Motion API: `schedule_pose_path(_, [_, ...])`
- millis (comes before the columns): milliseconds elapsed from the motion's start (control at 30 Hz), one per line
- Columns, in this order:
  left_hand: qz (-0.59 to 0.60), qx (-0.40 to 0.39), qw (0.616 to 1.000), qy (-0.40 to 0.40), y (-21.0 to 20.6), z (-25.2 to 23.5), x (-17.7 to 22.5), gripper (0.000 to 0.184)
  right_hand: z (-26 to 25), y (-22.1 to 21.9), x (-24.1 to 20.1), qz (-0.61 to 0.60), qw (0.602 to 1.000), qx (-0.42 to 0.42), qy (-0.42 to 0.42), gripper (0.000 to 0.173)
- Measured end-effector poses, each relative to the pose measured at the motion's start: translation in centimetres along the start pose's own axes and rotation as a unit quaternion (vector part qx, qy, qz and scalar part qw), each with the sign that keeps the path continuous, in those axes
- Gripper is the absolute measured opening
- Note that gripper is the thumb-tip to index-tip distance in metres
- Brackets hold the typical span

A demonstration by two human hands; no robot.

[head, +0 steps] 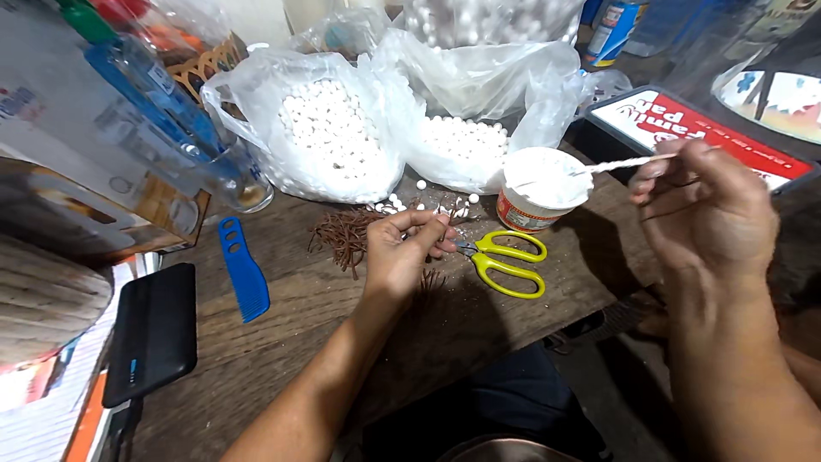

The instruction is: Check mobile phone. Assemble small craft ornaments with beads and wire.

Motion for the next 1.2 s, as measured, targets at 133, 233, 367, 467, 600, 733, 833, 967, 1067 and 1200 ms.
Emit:
schedule_pose_path(133, [0.003,0.027,0.998,-0.052,1.5,-0.8,1.3,0.014,-1.7,1.3,-0.3,0.113,0.981,0.013,0.155,0.033])
schedule_pose_path(233, [0.034,0.079,0.993,-0.075,2.0,-1.6,2.5,0.020,-1.9,0.6,0.9,0.218,0.963,-0.058,0.146,0.022])
schedule_pose_path(367, [0.037,0.105,0.991,-0.080,2.7,-2.1,3.3,0.020,-1.7,0.4,1.5,0.337,0.931,-0.030,0.138,0.019])
schedule_pose_path(467, [0.041,0.114,0.989,-0.081,2.9,-2.2,3.5,0.019,-0.5,-0.6,0.4,0.410,0.865,0.004,0.289,0.047])
schedule_pose_path(600, [-0.006,0.074,0.993,-0.096,3.1,-1.7,2.7,0.018,2.1,-8.3,0.8,0.403,0.822,-0.181,0.360,0.021])
schedule_pose_path(733, [-0.043,0.047,0.993,-0.098,3.5,-1.4,2.3,0.014,-0.2,-13.0,5.5,0.510,0.742,-0.375,0.220,0.014])
schedule_pose_path(833, [-0.041,0.046,0.995,-0.077,3.4,-1.3,2.2,0.012,-1.7,-14.7,6.3,0.563,0.690,-0.439,0.118,0.018])
schedule_pose_path(967, [-0.034,0.054,0.996,-0.067,3.3,-1.5,1.8,0.013,-2.0,-14.5,6.6,0.528,0.717,-0.436,0.130,0.012])
schedule_pose_path(1067, [-0.044,0.080,0.993,-0.071,3.0,-1.6,1.6,0.005,-2.1,-13.8,6.2,0.410,0.824,-0.356,0.162,0.016])
schedule_pose_path(1200, [-0.068,0.081,0.991,-0.082,3.0,-1.6,1.5,0.026,-2.0,-14.0,5.2,0.155,0.947,-0.269,0.085,0.016])
Point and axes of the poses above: each hand's wrist, its own z-axis away from the middle knuckle, its own y-axis out of the back of the hand, x = y × z, the point moved 1 cm from there along -z, towards the middle knuckle, and after that the axes turned 1 degree about x, right-handed, at the moved point
